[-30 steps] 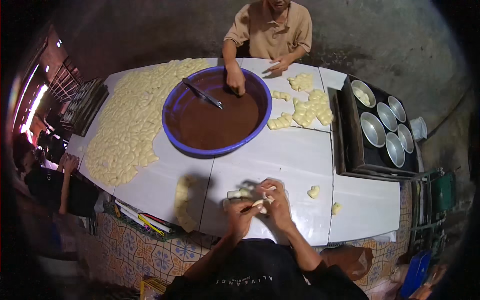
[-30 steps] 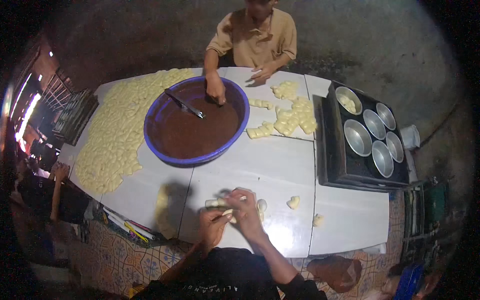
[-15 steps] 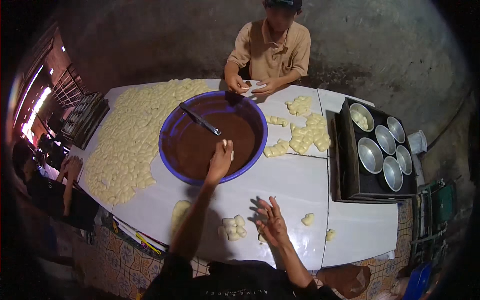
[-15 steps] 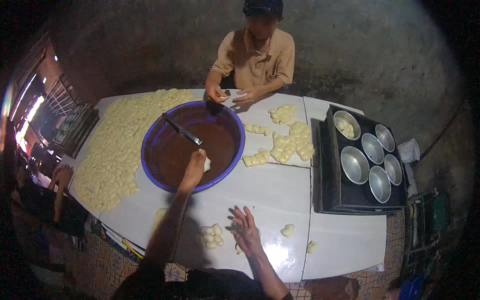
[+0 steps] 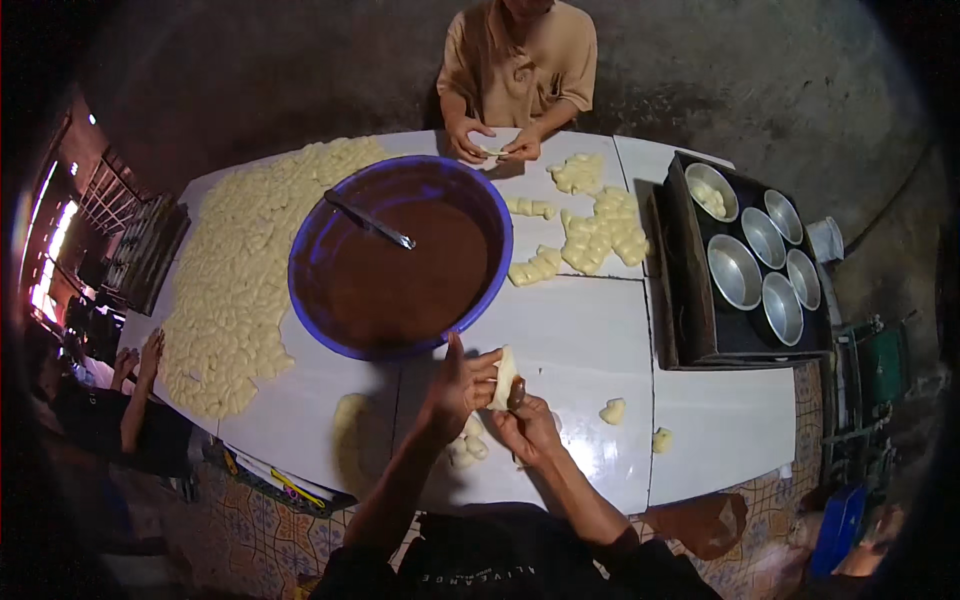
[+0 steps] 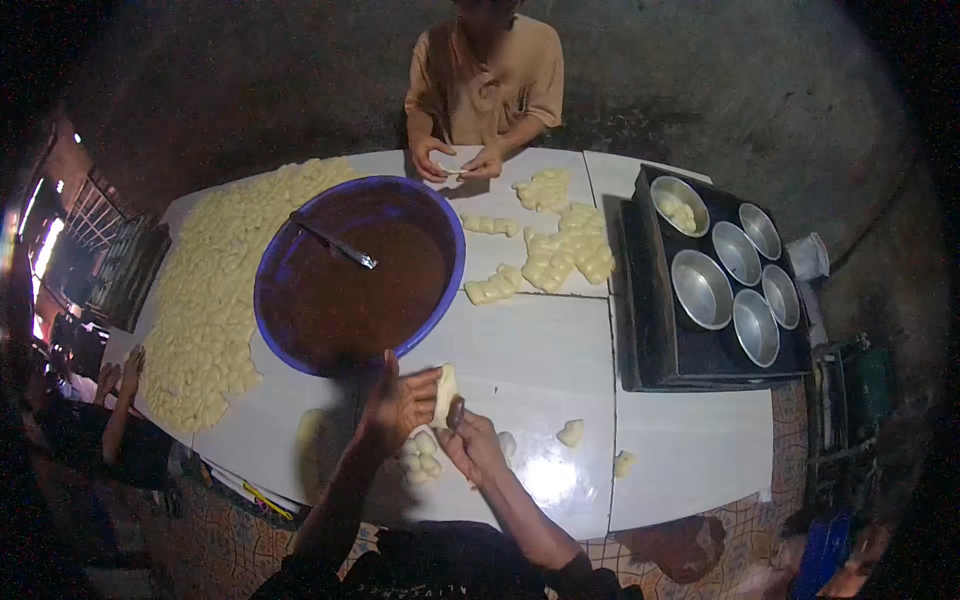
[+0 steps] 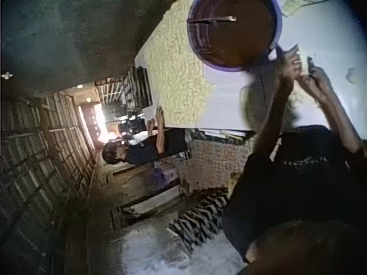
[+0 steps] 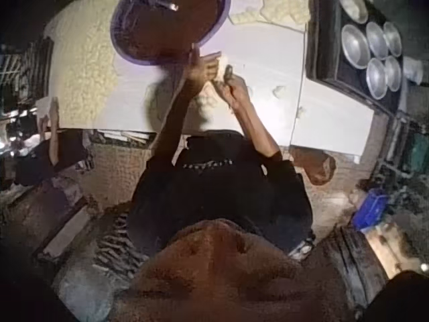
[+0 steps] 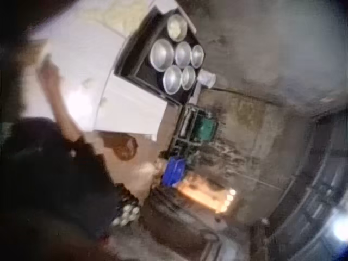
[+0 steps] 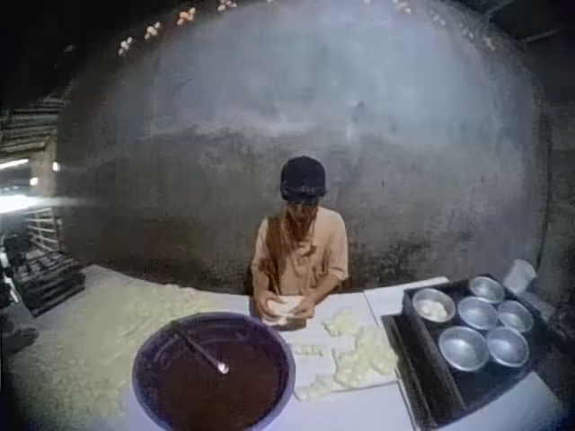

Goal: The person prepares pastries by filling dough pieces with chocolate paste from a bowl, shaping and sealing the dough by hand, and arranging the dough on the table.

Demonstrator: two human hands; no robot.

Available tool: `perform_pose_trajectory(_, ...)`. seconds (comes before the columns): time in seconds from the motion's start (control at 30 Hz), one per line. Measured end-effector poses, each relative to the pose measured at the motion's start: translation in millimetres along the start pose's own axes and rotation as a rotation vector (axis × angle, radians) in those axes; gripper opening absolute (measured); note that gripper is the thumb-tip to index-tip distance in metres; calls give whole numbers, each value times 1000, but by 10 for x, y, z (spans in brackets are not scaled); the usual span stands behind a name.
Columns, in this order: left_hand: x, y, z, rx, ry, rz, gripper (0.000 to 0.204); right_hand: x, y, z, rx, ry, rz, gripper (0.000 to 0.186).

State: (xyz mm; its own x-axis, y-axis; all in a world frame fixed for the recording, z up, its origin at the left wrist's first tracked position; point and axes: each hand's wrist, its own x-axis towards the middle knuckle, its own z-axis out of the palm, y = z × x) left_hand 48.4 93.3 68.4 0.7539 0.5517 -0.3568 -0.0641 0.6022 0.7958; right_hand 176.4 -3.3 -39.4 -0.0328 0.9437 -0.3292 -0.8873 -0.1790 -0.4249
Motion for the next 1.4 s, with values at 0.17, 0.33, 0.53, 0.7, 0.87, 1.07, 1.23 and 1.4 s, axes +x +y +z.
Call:
perform_pose_trajectory(0.17,-347,-262,221,-74,416,125,65,-198,103,179,-551,159,-382,29)
perform_pose_trajectory(0.33,-594,-680,46,522,250,367,40,-502,-41,250,-1482,-116,-843,30)
perform_pose_trajectory(0.53,-798,-697,257,86,218,274,28,-606,-181,349,-859,-49,-634,20)
perform_pose_trajectory(0.7,-817,-901,228,214,321,266,24,-818,-119,425,-1334,-217,-657,24)
perform_pose_trajectory(0.87,-807,-1063,323,467,519,283,10,-803,11,219,-1217,-86,-413,33)
perform_pose_trajectory(1.07,-961,-1135,290,139,226,643,57,-733,-185,212,-826,-345,403,54)
perform_pose_trajectory(1.23,-1000,-1238,198,157,537,703,51,-522,-255,420,-1616,-416,-141,66)
perform_pose_trajectory(1.4,-840,-1382,-144,252,867,683,32,-59,-249,50,-2063,-713,-56,56)
